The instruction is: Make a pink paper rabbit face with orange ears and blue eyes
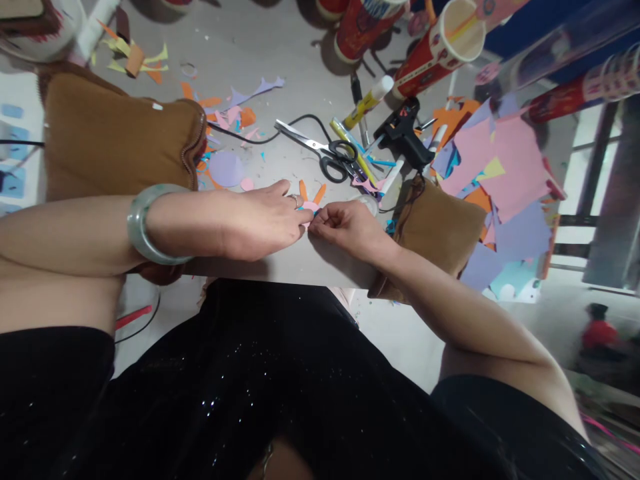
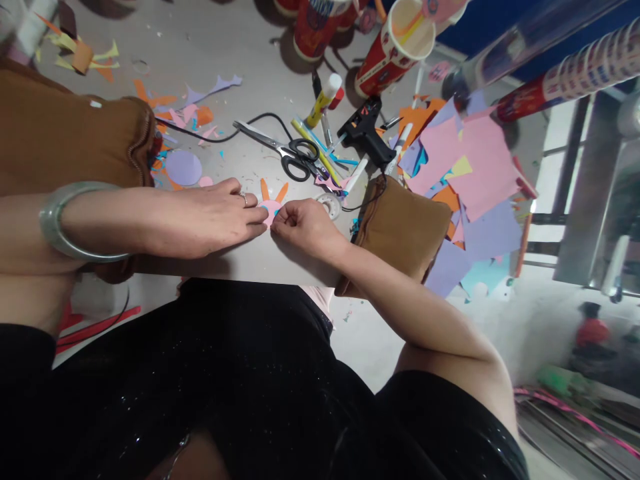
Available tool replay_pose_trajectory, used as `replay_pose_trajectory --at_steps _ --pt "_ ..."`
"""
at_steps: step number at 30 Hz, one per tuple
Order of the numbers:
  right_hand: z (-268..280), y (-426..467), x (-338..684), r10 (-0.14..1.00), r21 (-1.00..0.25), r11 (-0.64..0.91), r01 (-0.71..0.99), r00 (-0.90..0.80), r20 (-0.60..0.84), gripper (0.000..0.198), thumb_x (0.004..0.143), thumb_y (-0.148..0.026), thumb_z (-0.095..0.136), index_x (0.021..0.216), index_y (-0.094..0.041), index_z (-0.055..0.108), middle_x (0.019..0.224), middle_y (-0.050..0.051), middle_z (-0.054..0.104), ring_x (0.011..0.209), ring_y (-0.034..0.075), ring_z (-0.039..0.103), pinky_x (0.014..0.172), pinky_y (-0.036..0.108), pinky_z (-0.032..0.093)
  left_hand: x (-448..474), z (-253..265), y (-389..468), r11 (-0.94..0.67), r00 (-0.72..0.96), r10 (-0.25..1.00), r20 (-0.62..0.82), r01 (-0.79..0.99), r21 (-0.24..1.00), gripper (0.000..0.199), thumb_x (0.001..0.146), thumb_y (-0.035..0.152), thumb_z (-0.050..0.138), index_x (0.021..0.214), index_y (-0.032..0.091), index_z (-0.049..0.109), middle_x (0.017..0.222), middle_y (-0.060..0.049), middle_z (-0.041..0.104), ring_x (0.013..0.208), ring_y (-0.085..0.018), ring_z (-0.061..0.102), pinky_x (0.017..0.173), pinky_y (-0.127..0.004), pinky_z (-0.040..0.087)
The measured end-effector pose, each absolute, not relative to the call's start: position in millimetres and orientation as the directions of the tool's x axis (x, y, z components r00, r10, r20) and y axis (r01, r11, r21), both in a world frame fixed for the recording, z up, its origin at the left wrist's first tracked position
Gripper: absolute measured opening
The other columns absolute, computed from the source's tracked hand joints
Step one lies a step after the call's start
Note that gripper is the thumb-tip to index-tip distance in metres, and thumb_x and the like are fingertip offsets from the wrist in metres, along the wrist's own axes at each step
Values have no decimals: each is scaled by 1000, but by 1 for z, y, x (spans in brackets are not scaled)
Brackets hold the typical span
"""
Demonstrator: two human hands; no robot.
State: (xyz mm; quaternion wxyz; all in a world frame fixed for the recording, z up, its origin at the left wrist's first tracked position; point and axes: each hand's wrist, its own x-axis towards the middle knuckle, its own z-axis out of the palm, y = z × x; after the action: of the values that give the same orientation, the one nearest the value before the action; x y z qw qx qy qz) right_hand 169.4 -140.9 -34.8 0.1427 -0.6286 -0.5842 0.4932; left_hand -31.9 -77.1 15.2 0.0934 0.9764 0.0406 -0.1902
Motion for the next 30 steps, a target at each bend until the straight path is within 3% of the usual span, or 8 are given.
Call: replay_pose_trajectory --at_steps 7,11,15,20,25,30 --pt "-32 -159 183 938 -721 -159 674 -124 -322 13 83 -32 67 86 -21 64 63 -2 60 58 12 51 62 30 40 -31 11 -78 -981 926 52 -374 118 156 34 83 6 52 107 19 73 111 -11 71 91 -24 63 85 -40 37" --pt "-39 -174 190 949 -606 90 791 -253 -188 19 93 -36 55 92 -21 67 68 2 64 60 14 50 60 30 35 -32 11 -79 -981 920 28 -392 101 166 30 83 9 55 106 18 72 113 -12 69 92 -25 63 86 -41 37" --pt "-46 -180 191 901 -435 326 840 -415 -126 33 99 -40 48 91 -21 73 65 3 59 59 15 41 59 33 28 -29 16 -79 -980 904 26 -427 107 168 29 82 9 55 103 18 74 114 -11 67 91 -25 63 85 -42 36" --pt "-49 -177 189 863 -384 405 830 -486 -140 37 102 -45 49 113 -23 77 68 4 59 60 16 39 61 35 28 -29 16 -78 -977 915 27 -403 110 183 27 83 8 55 99 20 72 108 -9 68 88 -23 60 84 -40 36" --pt "-54 -175 190 820 -259 508 821 -553 -145 43 103 -47 47 122 -20 75 74 7 63 63 17 45 61 35 30 -32 11 -78 -958 950 66 -306 146 246 16 78 7 61 85 18 69 101 -8 68 83 -22 60 85 -39 36" --pt "-63 -177 194 778 -140 623 770 -628 8 41 105 -45 48 121 -17 74 71 4 61 60 15 44 58 33 28 -30 17 -78 -975 920 29 -390 112 192 20 83 8 59 95 18 72 108 -9 67 90 -25 62 83 -40 38"
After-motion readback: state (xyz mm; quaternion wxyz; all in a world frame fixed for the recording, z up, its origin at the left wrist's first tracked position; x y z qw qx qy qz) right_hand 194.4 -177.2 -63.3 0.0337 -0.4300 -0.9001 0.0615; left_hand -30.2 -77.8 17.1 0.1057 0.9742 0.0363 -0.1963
